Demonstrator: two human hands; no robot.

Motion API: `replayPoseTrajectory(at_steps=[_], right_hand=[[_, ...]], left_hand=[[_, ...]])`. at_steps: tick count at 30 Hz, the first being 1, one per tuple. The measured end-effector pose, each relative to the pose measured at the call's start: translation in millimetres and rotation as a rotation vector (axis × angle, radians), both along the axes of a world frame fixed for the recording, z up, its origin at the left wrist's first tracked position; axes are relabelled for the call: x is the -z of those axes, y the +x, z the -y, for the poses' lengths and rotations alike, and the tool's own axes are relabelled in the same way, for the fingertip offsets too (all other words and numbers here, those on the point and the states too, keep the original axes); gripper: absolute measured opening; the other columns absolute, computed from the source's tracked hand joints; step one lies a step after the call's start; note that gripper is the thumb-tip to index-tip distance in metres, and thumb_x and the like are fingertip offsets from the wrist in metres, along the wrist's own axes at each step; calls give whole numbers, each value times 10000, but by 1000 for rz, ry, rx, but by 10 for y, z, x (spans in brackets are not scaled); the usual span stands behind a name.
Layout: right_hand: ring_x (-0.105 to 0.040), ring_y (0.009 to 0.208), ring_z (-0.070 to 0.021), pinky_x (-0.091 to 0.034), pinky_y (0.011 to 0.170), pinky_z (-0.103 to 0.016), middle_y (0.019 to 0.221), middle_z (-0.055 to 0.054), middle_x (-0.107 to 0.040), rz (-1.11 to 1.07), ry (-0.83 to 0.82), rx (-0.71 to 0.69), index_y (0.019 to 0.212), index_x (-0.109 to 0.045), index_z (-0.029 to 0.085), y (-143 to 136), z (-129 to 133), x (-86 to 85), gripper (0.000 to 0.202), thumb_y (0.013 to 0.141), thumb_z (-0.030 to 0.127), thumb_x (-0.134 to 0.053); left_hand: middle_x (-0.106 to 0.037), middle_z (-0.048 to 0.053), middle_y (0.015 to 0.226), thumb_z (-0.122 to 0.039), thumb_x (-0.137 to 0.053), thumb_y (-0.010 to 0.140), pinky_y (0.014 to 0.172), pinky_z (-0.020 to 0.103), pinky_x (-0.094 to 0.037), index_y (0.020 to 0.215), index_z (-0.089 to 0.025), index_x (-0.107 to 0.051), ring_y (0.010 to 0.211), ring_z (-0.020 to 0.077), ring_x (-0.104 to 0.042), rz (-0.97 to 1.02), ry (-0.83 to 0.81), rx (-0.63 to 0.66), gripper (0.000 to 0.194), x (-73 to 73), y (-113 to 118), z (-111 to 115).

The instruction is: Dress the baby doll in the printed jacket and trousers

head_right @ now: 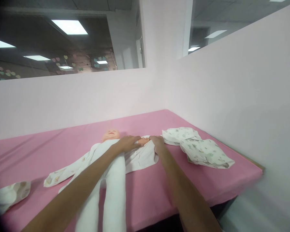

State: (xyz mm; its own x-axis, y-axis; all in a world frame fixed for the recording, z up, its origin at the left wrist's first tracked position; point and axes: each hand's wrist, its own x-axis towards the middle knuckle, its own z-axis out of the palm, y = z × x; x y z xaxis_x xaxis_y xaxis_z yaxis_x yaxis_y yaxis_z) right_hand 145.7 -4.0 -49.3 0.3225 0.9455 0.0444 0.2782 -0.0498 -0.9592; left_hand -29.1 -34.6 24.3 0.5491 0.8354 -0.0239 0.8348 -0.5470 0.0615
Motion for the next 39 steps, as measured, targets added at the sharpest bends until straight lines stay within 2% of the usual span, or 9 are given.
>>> replayPoseTrajectory(at_steps=[3, 6, 13, 19, 22, 27, 31, 35, 39], right_hand=[[-459, 511, -114, -344, 470, -250, 555, 28, -506, 89, -23, 60, 693, -543, 167, -4, 46, -35, 115, 757, 249, -591], [-449, 558, -135, -301, 496, -262, 589, 12, -510, 231, 11, 124, 680, -555, 179, -40, 112, -97, 56, 692, 233, -548], [-533, 756, -206, -295, 597, -281, 804, -74, -641, 457, 120, 163, 838, -631, 175, -151, 251, -197, 212, 725, 258, -472], [-541, 712, -187, -316, 583, -263, 795, -54, -656, 429, 127, 180, 792, -609, 185, -136, 218, -163, 177, 741, 290, -476], [-537, 687, -187, -316, 581, -270, 764, -54, -649, 423, 132, 180, 751, -594, 182, -132, 204, -140, 164, 746, 306, -487], [-571, 750, -184, -355, 651, -271, 781, -30, -669, 428, 229, 69, 772, -604, 191, -184, 262, -167, 164, 764, 330, -518], [-613, 838, -199, -415, 732, -282, 874, -41, -698, 278, 289, -58, 836, -628, 183, -278, 371, -222, 204, 780, 341, -513], [-621, 937, -222, -450, 802, -310, 991, -63, -697, 103, 297, -257, 967, -643, 177, -414, 574, -264, 274, 783, 326, -504], [-605, 1009, -231, -467, 812, -314, 1097, -77, -661, 11, 245, -399, 1135, -587, 188, -516, 913, -309, 384, 769, 289, -528]], left_hand=[[-673, 88, 1131, -549, -380, 895, 780, 366, -448, 1236, -242, -547, 998, 291, -613, -24, -46, -7, 489, 19, 22, -7], [-665, 88, 1164, -549, -388, 888, 798, 384, -451, 1276, -254, -525, 1022, 299, -610, -32, -71, -20, 506, 32, 33, -21], [-673, 104, 1137, -521, -413, 876, 781, 391, -456, 1312, -263, -520, 1000, 315, -622, -41, -27, -11, 518, 68, 40, -32], [-695, 62, 1090, -466, -432, 882, 765, 336, -462, 1340, -306, -499, 957, 268, -647, 4, 33, 52, 490, 87, 7, -8], [-712, 62, 1005, -425, -445, 878, 755, 338, -470, 1269, -295, -558, 898, 265, -664, -22, 56, 52, 427, 98, 30, 12], [-702, 94, 1061, -453, -472, 881, 785, 360, -486, 1183, -224, -584, 927, 280, -670, 16, 83, -23, 396, 149, 96, -15], [-674, 140, 1136, -436, -509, 881, 816, 351, -486, 1096, -170, -612, 991, 288, -655, 28, 89, -42, 358, 190, 99, -70], [-687, 147, 1080, -251, -528, 849, 752, 320, -492, 983, -156, -653, 922, 271, -673, 34, 68, -30, 206, 161, 69, -91], [-709, 140, 912, -120, -548, 769, 658, 301, -480, 868, -132, -668, 794, 258, -677, 45, 43, -25, 156, 43, -50, -6]])
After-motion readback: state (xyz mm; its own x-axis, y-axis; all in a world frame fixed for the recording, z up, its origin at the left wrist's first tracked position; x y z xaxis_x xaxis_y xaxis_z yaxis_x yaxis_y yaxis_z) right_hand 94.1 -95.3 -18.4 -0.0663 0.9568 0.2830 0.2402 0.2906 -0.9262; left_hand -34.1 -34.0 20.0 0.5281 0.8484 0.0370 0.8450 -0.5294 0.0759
